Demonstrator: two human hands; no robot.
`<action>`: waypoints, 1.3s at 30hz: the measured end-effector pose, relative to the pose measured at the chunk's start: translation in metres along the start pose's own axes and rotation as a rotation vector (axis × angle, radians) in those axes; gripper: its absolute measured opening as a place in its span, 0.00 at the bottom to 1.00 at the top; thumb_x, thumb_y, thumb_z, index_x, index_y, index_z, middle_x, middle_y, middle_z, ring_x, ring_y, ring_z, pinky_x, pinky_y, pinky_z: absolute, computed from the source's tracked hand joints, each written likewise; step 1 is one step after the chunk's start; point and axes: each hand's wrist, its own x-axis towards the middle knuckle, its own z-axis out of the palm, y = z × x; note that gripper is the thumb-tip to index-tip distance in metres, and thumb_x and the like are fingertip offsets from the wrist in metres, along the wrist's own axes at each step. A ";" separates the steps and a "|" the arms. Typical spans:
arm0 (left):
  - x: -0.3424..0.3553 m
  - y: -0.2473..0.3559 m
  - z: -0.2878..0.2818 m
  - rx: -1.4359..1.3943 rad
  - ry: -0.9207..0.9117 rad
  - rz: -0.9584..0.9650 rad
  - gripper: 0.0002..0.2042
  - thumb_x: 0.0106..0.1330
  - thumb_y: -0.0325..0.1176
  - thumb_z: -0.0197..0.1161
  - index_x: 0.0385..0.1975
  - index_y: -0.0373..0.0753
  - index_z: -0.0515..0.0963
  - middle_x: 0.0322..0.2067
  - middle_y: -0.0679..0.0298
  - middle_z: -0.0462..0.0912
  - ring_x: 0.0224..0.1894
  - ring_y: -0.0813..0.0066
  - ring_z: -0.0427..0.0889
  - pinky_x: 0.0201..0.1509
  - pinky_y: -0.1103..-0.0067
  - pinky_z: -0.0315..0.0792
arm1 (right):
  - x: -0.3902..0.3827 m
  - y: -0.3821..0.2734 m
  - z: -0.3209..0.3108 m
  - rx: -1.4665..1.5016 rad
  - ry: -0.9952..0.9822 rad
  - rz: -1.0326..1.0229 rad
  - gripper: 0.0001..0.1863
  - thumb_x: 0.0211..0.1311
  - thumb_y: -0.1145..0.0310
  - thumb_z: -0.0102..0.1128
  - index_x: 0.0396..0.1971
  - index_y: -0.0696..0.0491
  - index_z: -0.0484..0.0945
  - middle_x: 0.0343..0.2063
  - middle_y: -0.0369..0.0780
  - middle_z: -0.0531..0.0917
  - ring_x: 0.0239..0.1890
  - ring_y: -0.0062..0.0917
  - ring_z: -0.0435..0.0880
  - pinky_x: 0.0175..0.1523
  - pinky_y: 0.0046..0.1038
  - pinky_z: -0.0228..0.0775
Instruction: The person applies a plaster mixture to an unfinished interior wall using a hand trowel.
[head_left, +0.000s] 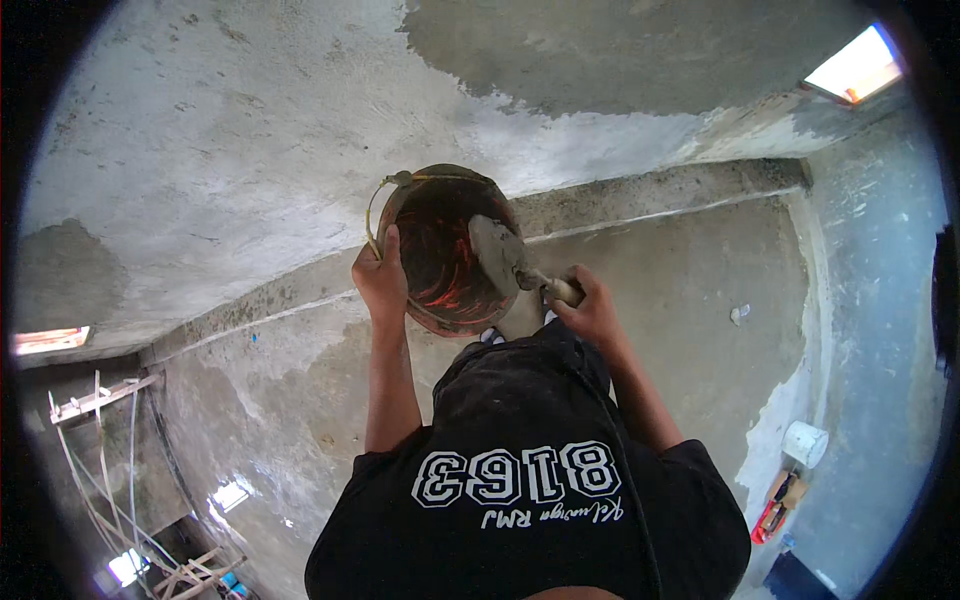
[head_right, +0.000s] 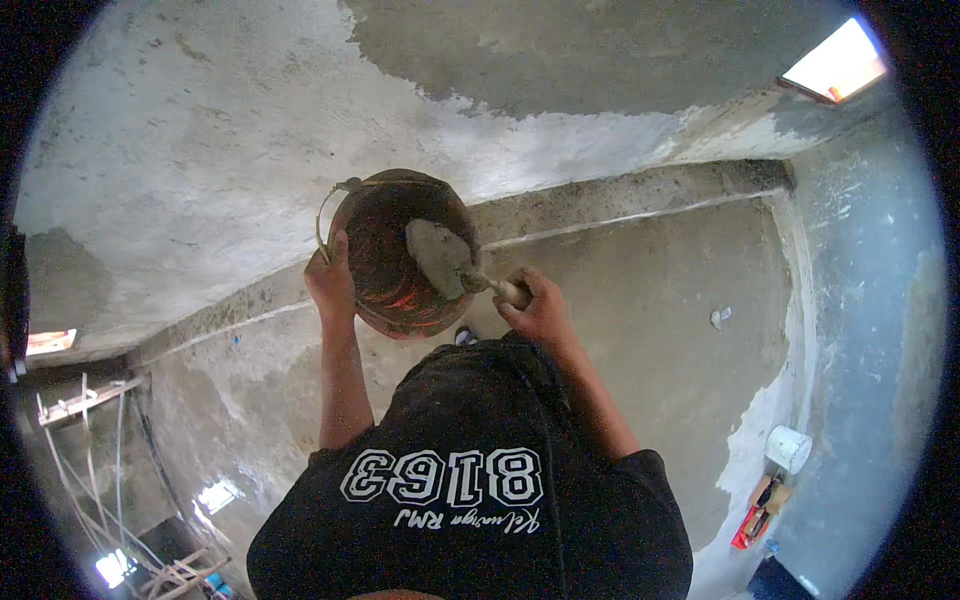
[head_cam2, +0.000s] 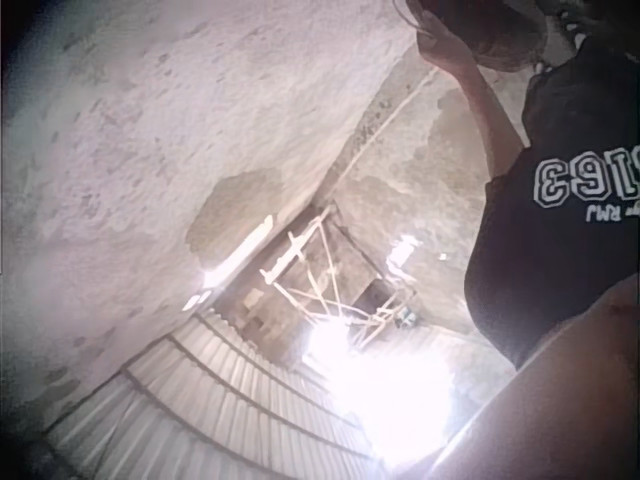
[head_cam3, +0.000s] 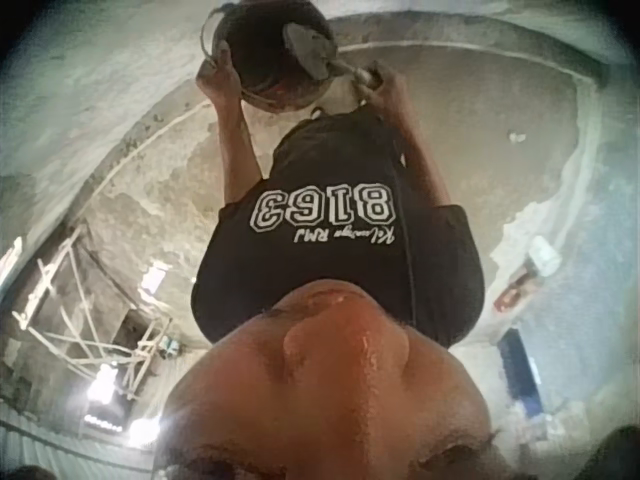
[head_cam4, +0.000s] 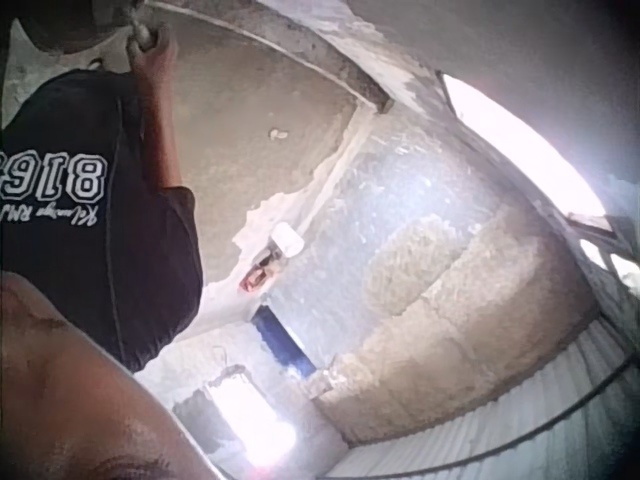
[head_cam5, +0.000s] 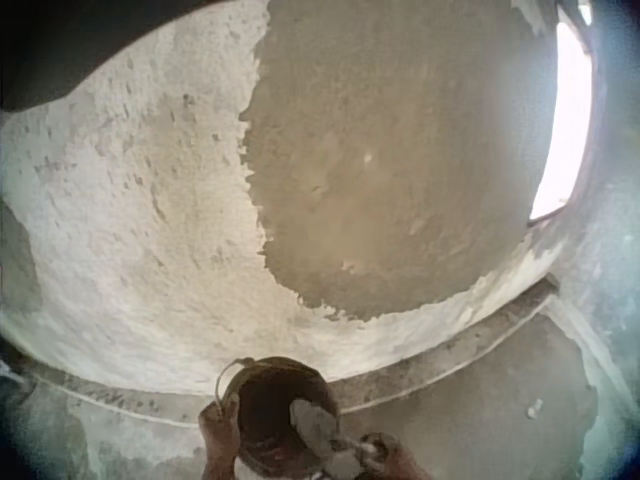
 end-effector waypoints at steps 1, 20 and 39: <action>-0.001 0.002 0.003 0.001 0.024 0.013 0.18 0.62 0.39 0.61 0.16 0.30 0.73 0.11 0.70 0.62 0.17 0.83 0.57 0.18 0.78 0.55 | 0.005 0.004 -0.001 0.036 -0.047 0.044 0.12 0.47 0.66 0.62 0.24 0.59 0.74 0.16 0.46 0.73 0.19 0.28 0.71 0.28 0.30 0.65; -0.068 -0.059 0.031 -0.063 0.332 -0.366 0.16 0.64 0.37 0.58 0.38 0.27 0.78 0.29 0.61 0.81 0.30 0.76 0.78 0.36 0.79 0.72 | 0.264 0.156 0.010 -0.566 0.032 -0.299 0.15 0.58 0.57 0.55 0.29 0.56 0.70 0.19 0.47 0.78 0.23 0.42 0.79 0.28 0.39 0.71; -0.074 -0.051 0.019 -0.042 0.414 -0.571 0.17 0.65 0.38 0.56 0.42 0.26 0.77 0.32 0.60 0.81 0.31 0.77 0.77 0.36 0.80 0.71 | 0.320 0.199 0.056 -0.554 0.135 -0.273 0.15 0.58 0.57 0.55 0.27 0.55 0.70 0.18 0.43 0.78 0.22 0.39 0.80 0.27 0.38 0.71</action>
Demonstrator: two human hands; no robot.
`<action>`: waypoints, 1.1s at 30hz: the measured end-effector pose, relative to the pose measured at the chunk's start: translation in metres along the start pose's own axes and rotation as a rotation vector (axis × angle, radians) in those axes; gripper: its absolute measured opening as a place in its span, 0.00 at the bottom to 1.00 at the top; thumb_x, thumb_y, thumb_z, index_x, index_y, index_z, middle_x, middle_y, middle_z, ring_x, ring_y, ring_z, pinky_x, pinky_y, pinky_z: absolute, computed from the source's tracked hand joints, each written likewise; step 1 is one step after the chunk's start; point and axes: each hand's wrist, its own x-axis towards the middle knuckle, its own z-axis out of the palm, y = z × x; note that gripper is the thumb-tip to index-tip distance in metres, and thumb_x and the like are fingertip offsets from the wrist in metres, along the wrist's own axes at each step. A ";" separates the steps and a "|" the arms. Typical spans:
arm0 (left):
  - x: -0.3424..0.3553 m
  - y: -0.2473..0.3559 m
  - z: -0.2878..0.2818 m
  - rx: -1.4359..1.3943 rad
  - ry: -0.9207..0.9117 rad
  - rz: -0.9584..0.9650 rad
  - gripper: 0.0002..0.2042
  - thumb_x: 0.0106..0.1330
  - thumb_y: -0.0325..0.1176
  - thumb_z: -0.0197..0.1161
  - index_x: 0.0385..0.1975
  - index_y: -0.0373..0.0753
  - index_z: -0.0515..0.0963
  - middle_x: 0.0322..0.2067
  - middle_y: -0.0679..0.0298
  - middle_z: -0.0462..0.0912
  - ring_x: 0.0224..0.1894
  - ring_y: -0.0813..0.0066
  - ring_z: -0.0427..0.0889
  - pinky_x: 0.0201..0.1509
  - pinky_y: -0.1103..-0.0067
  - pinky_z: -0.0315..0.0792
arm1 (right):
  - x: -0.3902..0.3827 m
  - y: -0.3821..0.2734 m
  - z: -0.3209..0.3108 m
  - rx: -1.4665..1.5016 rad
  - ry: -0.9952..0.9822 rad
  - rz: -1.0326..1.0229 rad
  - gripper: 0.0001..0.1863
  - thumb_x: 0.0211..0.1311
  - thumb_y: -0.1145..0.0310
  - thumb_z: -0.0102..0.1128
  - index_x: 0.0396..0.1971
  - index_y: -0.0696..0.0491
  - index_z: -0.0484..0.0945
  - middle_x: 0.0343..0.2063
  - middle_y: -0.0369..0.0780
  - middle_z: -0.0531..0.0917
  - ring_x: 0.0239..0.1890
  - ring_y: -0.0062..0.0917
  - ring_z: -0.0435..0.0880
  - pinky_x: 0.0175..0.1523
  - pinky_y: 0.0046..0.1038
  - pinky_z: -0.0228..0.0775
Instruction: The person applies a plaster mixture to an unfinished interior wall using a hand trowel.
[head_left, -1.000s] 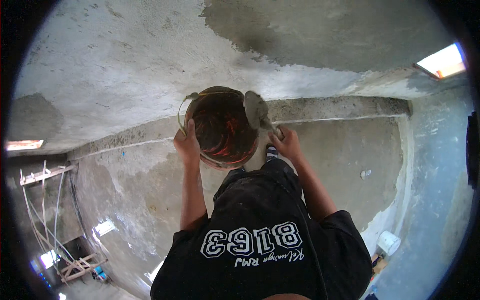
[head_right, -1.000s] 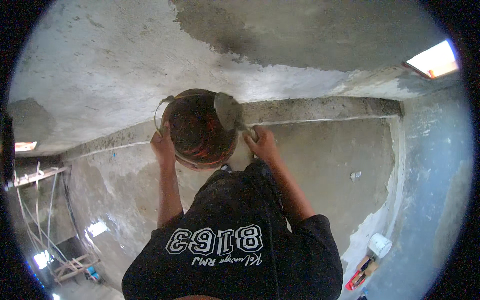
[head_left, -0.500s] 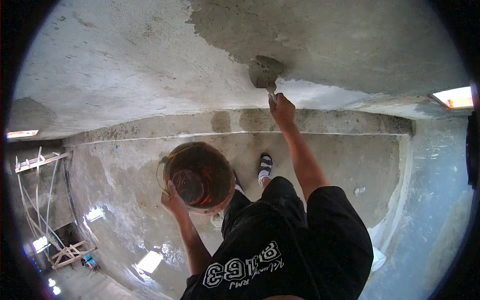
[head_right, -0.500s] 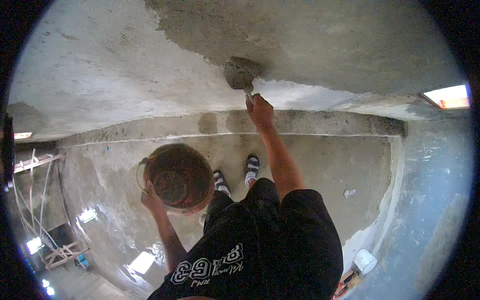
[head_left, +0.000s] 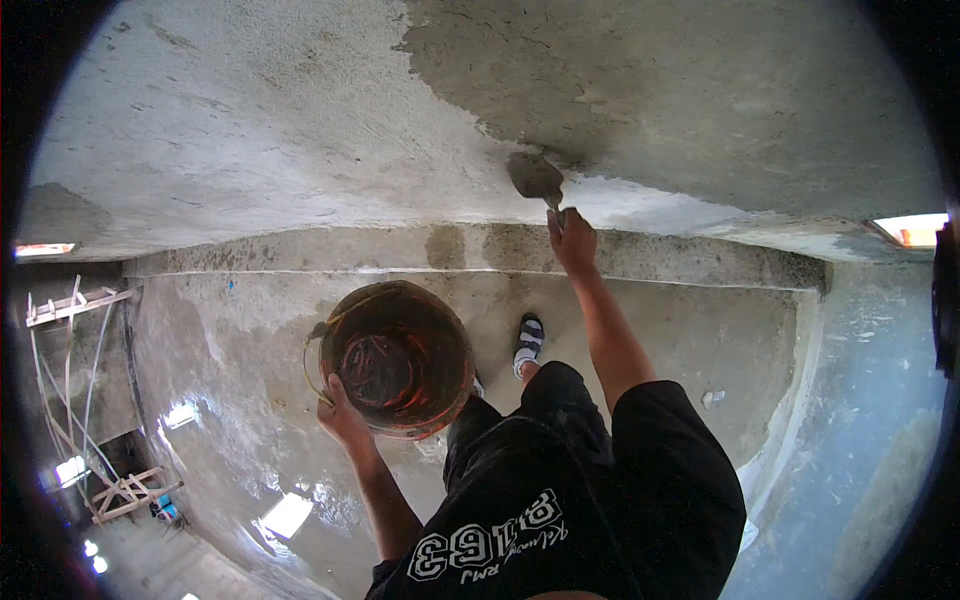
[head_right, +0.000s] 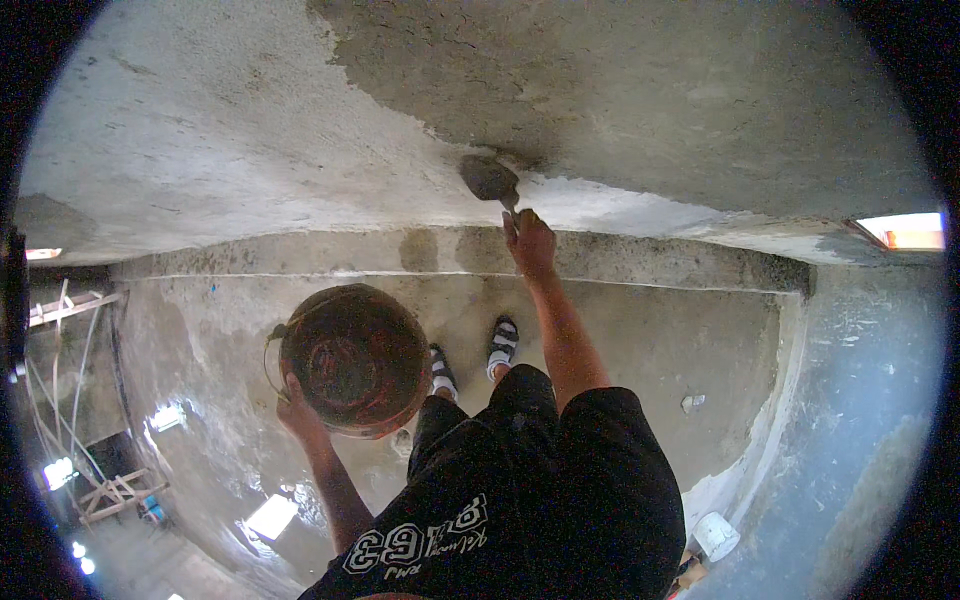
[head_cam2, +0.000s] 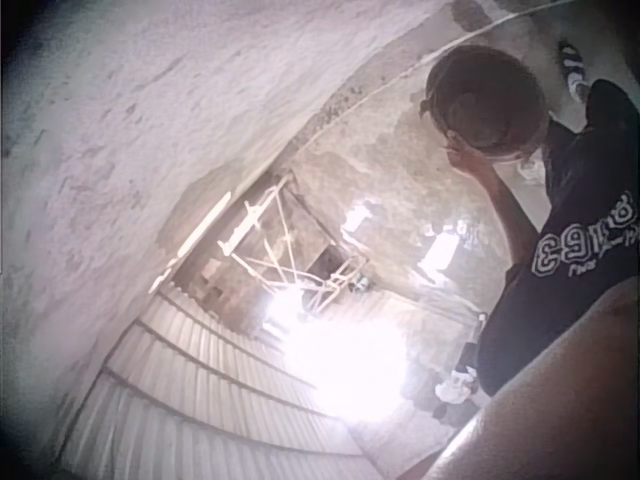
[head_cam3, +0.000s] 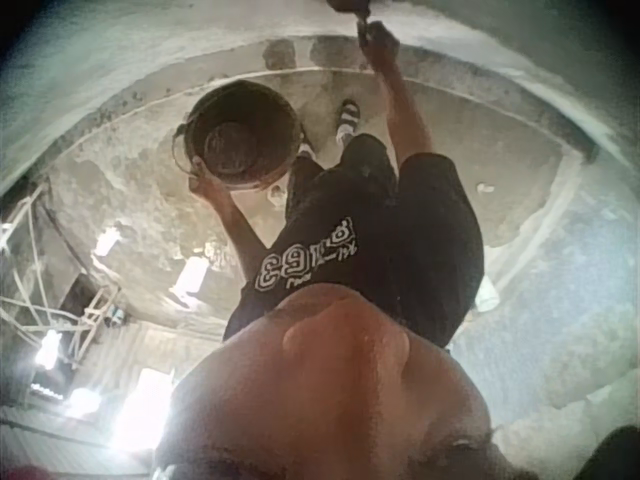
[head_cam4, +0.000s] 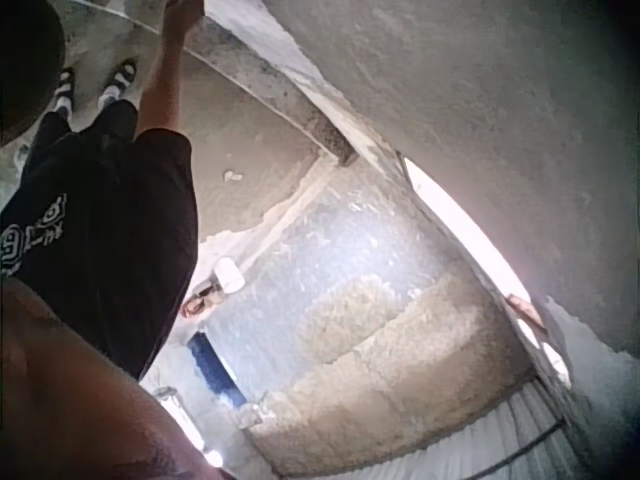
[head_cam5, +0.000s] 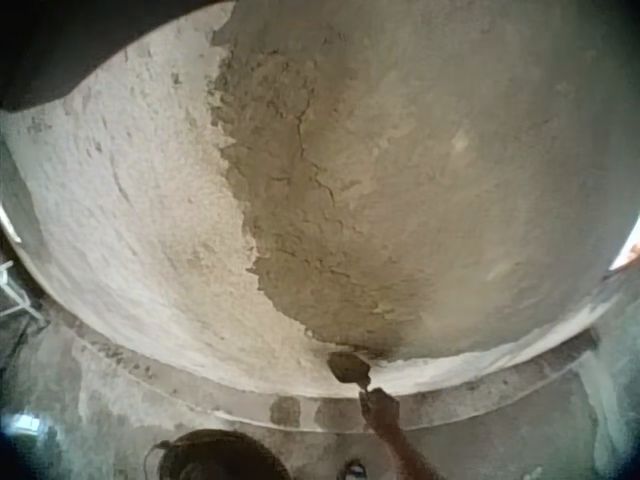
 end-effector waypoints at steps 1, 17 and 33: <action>0.000 0.001 0.002 0.016 0.003 0.017 0.17 0.65 0.38 0.56 0.42 0.26 0.77 0.32 0.60 0.81 0.31 0.77 0.77 0.36 0.80 0.71 | 0.009 -0.004 -0.001 0.016 0.042 -0.076 0.15 0.58 0.57 0.55 0.26 0.55 0.70 0.19 0.43 0.77 0.23 0.39 0.79 0.28 0.39 0.71; 0.006 -0.016 -0.013 0.019 -0.018 0.024 0.18 0.65 0.38 0.57 0.45 0.28 0.76 0.33 0.60 0.81 0.31 0.78 0.76 0.36 0.80 0.71 | 0.023 -0.017 0.013 -0.008 0.012 -0.058 0.17 0.59 0.55 0.52 0.21 0.54 0.71 0.14 0.45 0.76 0.18 0.40 0.78 0.26 0.39 0.72; 0.001 -0.015 -0.013 0.024 0.013 0.050 0.19 0.64 0.41 0.58 0.36 0.26 0.78 0.27 0.61 0.81 0.28 0.78 0.75 0.33 0.79 0.70 | 0.010 -0.025 0.010 -0.112 -0.035 -0.014 0.18 0.57 0.54 0.53 0.21 0.55 0.73 0.13 0.44 0.77 0.17 0.38 0.79 0.24 0.36 0.73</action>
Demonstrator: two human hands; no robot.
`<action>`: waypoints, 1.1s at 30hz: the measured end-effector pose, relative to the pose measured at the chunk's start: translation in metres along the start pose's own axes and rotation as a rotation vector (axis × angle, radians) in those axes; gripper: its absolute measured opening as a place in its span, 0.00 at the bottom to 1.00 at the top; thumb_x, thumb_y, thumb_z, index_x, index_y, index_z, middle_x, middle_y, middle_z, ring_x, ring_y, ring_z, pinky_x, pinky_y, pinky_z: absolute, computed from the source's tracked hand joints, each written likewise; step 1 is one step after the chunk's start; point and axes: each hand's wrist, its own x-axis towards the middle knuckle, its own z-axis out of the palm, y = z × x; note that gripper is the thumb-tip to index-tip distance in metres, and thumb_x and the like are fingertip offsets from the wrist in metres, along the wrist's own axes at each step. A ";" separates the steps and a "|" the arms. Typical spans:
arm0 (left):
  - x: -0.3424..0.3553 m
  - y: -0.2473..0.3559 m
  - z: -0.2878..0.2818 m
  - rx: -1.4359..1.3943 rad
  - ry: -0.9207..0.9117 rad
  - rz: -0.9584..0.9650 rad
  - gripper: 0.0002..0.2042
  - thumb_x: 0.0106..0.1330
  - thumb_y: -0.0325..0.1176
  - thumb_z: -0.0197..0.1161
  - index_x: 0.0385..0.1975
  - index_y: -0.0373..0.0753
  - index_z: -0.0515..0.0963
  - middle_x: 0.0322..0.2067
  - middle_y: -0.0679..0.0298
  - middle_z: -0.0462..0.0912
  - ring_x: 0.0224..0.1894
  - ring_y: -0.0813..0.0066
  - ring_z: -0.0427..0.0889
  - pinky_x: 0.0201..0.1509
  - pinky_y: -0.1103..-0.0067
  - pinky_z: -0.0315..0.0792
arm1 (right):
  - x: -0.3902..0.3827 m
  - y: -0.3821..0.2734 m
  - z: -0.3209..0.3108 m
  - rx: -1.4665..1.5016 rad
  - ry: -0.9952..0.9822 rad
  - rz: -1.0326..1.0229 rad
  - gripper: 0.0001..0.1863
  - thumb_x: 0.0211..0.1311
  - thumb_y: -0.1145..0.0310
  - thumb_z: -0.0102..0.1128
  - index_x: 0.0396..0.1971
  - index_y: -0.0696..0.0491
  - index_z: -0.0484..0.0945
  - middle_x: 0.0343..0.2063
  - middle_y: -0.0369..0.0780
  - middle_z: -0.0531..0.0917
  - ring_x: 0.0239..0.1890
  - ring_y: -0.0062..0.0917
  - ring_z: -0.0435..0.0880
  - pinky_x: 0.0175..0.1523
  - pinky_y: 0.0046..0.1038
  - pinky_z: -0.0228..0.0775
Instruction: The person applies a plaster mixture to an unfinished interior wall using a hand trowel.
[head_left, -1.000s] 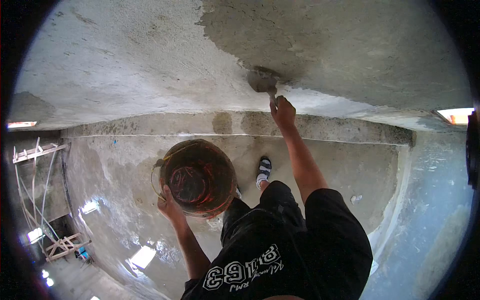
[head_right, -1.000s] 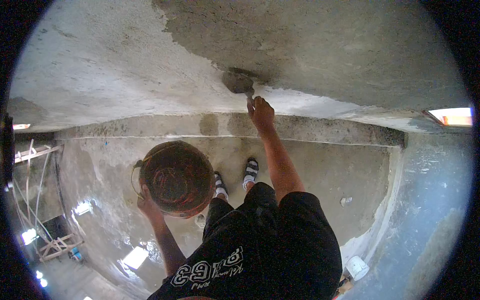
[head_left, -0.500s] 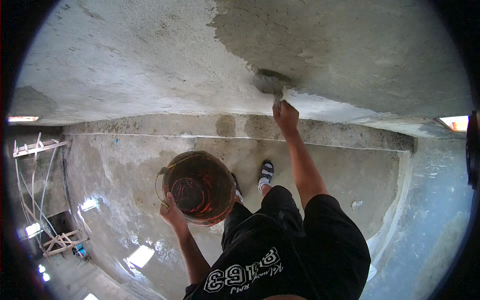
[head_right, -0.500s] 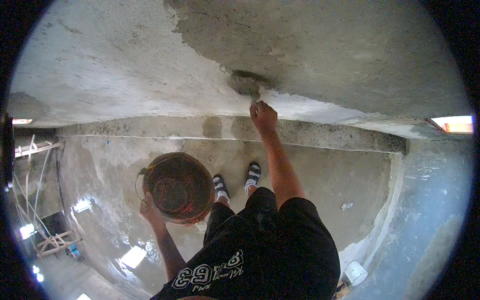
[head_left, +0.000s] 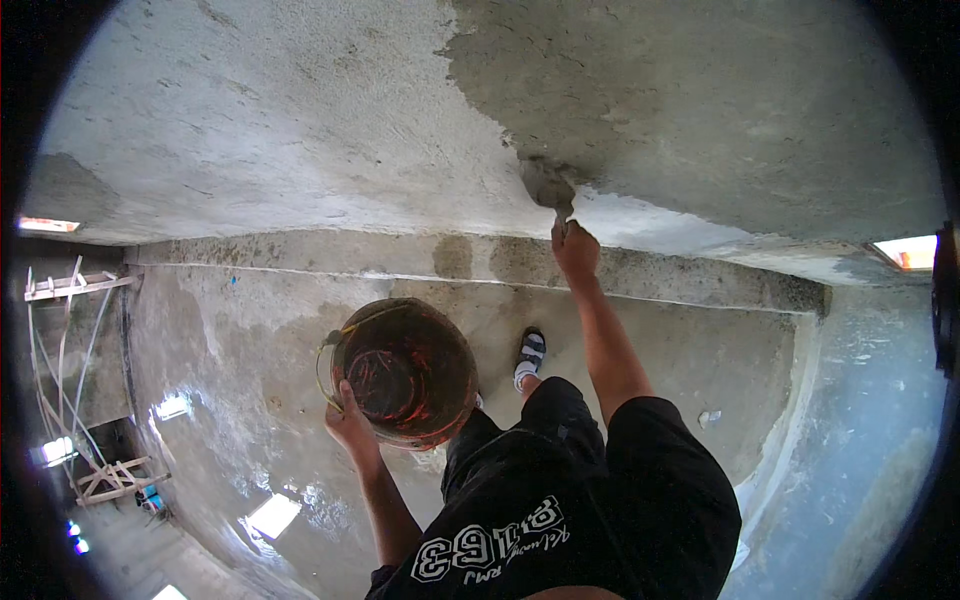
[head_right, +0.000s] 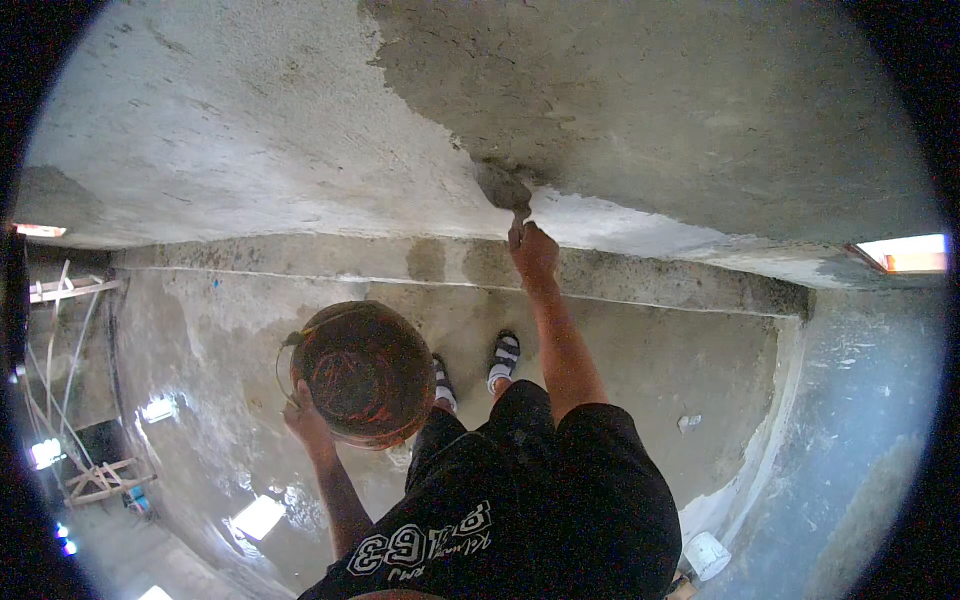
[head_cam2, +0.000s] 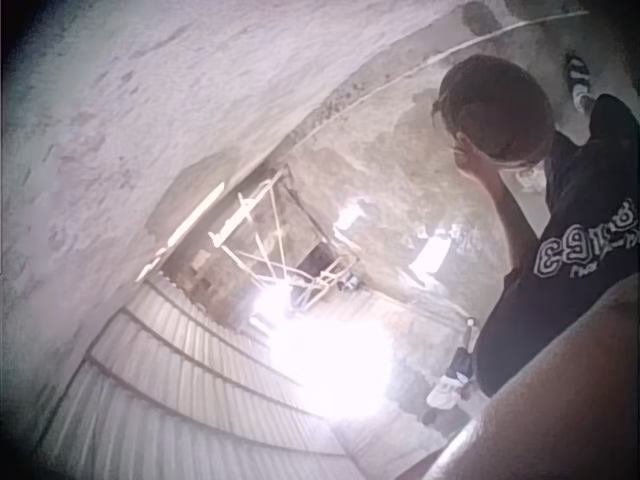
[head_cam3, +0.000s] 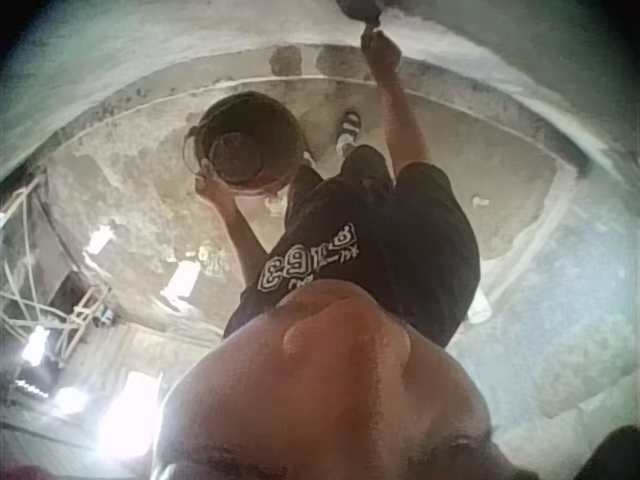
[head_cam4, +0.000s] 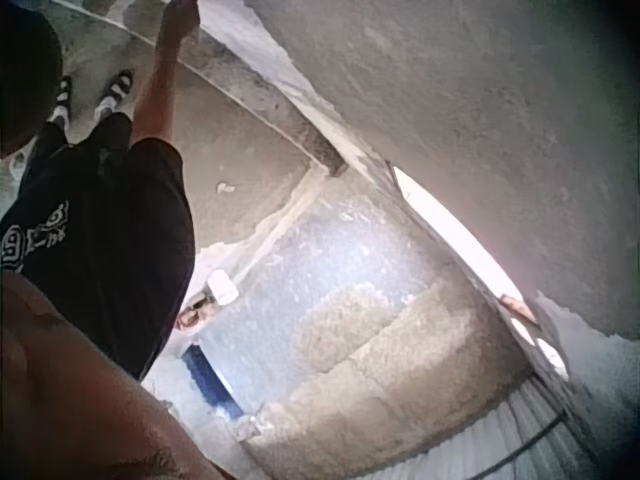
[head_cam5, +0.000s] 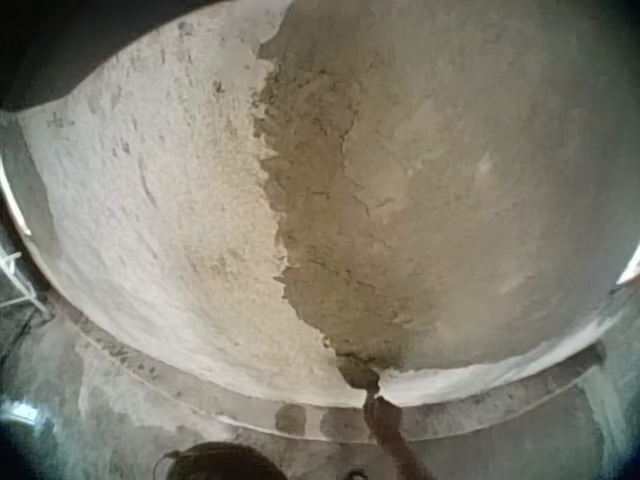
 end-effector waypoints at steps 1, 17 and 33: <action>-0.001 -0.001 0.002 0.019 0.019 0.007 0.19 0.64 0.41 0.58 0.36 0.26 0.78 0.27 0.61 0.81 0.28 0.78 0.75 0.33 0.79 0.70 | 0.008 -0.002 -0.005 0.020 0.092 -0.034 0.18 0.57 0.54 0.53 0.21 0.55 0.73 0.13 0.44 0.77 0.17 0.37 0.79 0.23 0.35 0.73; -0.010 -0.013 0.001 -0.061 -0.012 -0.033 0.18 0.64 0.39 0.58 0.39 0.26 0.78 0.28 0.61 0.81 0.29 0.78 0.75 0.34 0.80 0.70 | 0.022 -0.026 -0.029 -0.022 -0.021 -0.004 0.19 0.59 0.53 0.50 0.22 0.55 0.74 0.17 0.47 0.79 0.21 0.40 0.81 0.28 0.38 0.74; -0.016 -0.009 0.001 -0.033 -0.026 0.063 0.17 0.64 0.39 0.57 0.39 0.28 0.78 0.28 0.59 0.82 0.29 0.77 0.77 0.35 0.78 0.71 | 0.023 0.004 -0.023 -0.013 0.107 0.013 0.20 0.60 0.53 0.50 0.21 0.56 0.73 0.15 0.47 0.79 0.18 0.38 0.80 0.25 0.38 0.73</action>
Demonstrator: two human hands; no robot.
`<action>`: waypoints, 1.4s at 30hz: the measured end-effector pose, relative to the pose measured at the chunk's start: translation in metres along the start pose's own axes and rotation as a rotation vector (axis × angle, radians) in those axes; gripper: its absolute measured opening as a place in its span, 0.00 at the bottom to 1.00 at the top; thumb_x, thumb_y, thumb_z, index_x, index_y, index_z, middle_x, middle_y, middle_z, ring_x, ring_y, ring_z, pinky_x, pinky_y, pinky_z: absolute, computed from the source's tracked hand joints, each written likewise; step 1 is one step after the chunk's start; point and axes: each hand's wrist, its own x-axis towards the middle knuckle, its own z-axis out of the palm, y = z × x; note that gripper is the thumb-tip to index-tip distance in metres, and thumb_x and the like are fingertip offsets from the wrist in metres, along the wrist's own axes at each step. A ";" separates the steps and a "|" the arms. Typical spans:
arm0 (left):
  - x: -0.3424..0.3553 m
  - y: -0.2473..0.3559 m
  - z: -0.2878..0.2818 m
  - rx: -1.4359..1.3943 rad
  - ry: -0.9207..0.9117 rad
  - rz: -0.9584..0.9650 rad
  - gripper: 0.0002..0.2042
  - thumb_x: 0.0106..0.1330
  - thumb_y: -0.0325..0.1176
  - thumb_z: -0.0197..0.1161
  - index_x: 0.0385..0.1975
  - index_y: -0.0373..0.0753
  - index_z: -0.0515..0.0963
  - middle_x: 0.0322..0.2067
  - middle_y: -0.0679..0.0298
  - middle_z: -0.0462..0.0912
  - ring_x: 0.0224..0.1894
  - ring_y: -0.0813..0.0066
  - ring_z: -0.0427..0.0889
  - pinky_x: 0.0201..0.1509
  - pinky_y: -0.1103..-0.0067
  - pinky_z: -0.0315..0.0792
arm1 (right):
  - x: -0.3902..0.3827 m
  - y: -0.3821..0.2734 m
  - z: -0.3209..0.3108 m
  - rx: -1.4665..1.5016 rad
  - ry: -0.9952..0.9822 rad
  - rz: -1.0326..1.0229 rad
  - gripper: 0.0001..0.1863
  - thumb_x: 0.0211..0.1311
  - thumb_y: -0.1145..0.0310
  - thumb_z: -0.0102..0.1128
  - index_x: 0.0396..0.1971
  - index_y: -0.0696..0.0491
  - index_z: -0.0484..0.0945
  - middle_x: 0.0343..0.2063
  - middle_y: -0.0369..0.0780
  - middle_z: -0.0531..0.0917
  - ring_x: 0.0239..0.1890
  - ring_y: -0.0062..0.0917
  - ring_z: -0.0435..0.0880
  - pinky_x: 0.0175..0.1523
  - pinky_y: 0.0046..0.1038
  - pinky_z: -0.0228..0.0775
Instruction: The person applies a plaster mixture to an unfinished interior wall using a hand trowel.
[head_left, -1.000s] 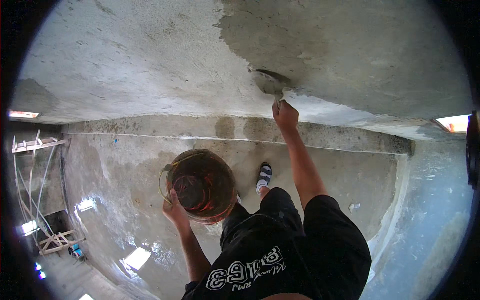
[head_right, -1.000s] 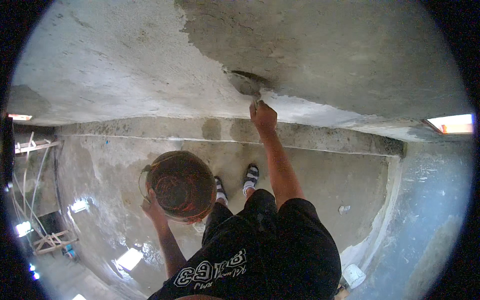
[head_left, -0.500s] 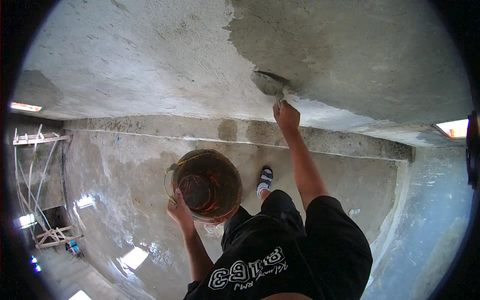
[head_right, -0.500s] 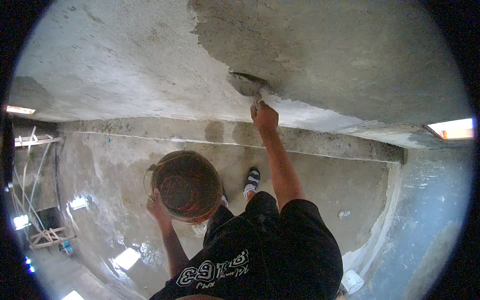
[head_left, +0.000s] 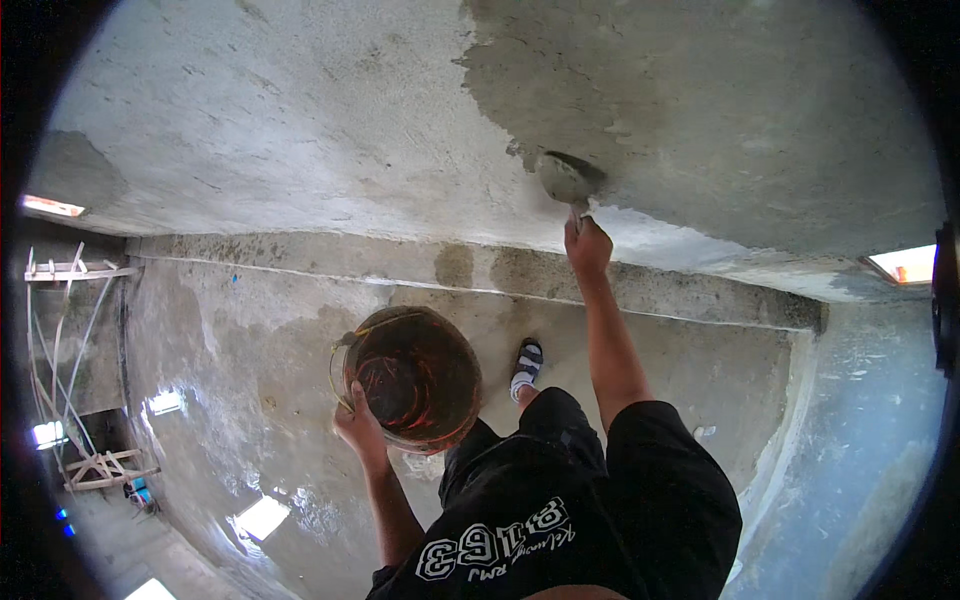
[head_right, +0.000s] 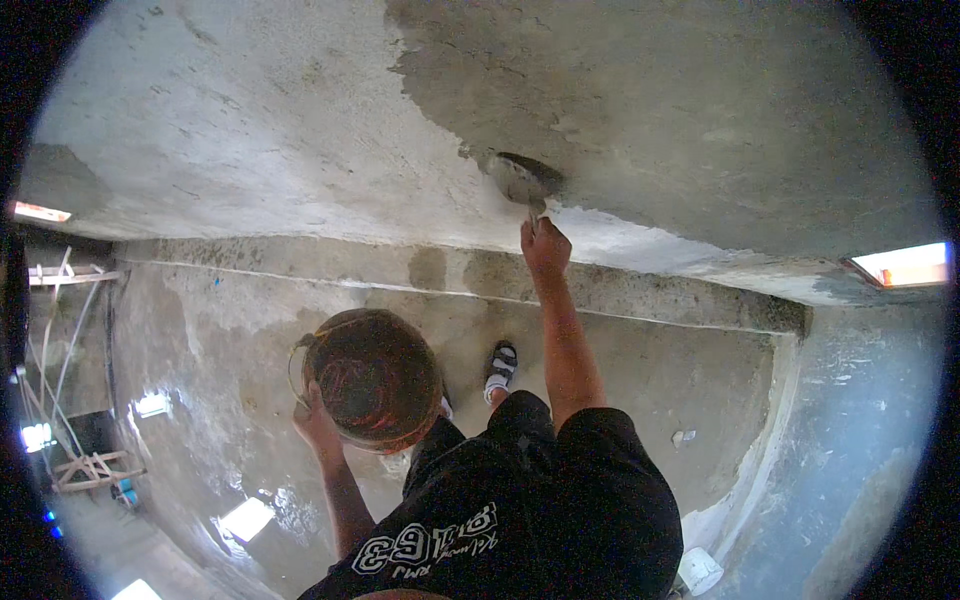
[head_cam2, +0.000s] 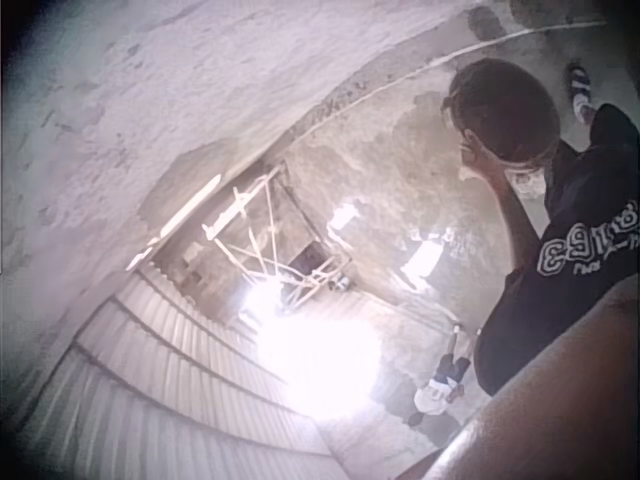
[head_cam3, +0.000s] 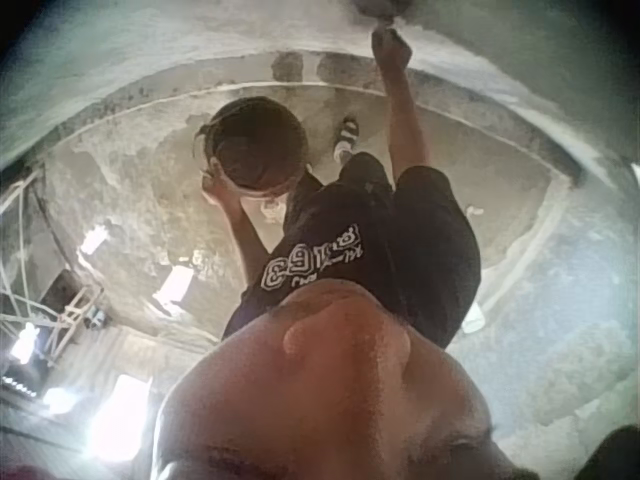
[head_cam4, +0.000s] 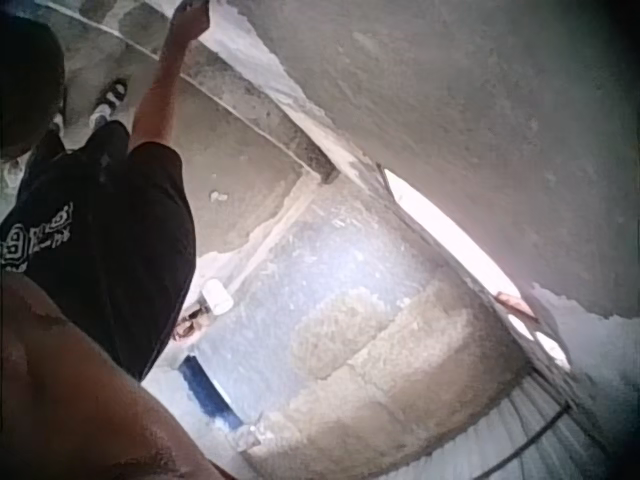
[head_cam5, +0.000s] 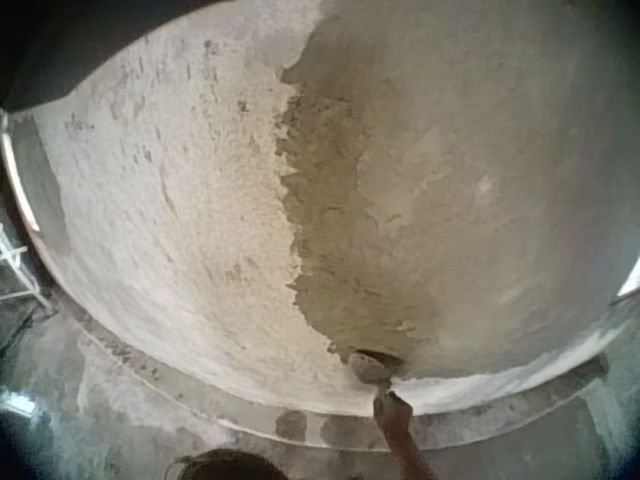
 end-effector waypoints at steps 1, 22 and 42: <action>0.000 0.001 0.001 0.040 0.018 -0.010 0.17 0.64 0.39 0.57 0.39 0.28 0.78 0.28 0.59 0.82 0.29 0.77 0.77 0.35 0.78 0.71 | 0.007 0.000 0.006 0.005 0.068 -0.032 0.20 0.60 0.53 0.50 0.21 0.56 0.74 0.15 0.47 0.78 0.18 0.38 0.80 0.25 0.39 0.73; 0.001 0.012 0.028 0.104 -0.097 -0.071 0.15 0.63 0.37 0.58 0.40 0.30 0.78 0.30 0.60 0.83 0.31 0.77 0.78 0.35 0.79 0.71 | -0.009 0.005 0.043 0.041 -0.111 0.066 0.23 0.60 0.50 0.49 0.19 0.56 0.74 0.17 0.49 0.78 0.22 0.45 0.78 0.29 0.42 0.72; 0.003 0.013 0.030 0.207 -0.074 -0.121 0.16 0.63 0.40 0.58 0.35 0.29 0.79 0.24 0.61 0.81 0.25 0.78 0.75 0.31 0.78 0.69 | -0.007 -0.023 0.021 -0.085 -0.213 0.193 0.22 0.60 0.51 0.49 0.18 0.54 0.74 0.16 0.48 0.79 0.20 0.42 0.80 0.26 0.39 0.72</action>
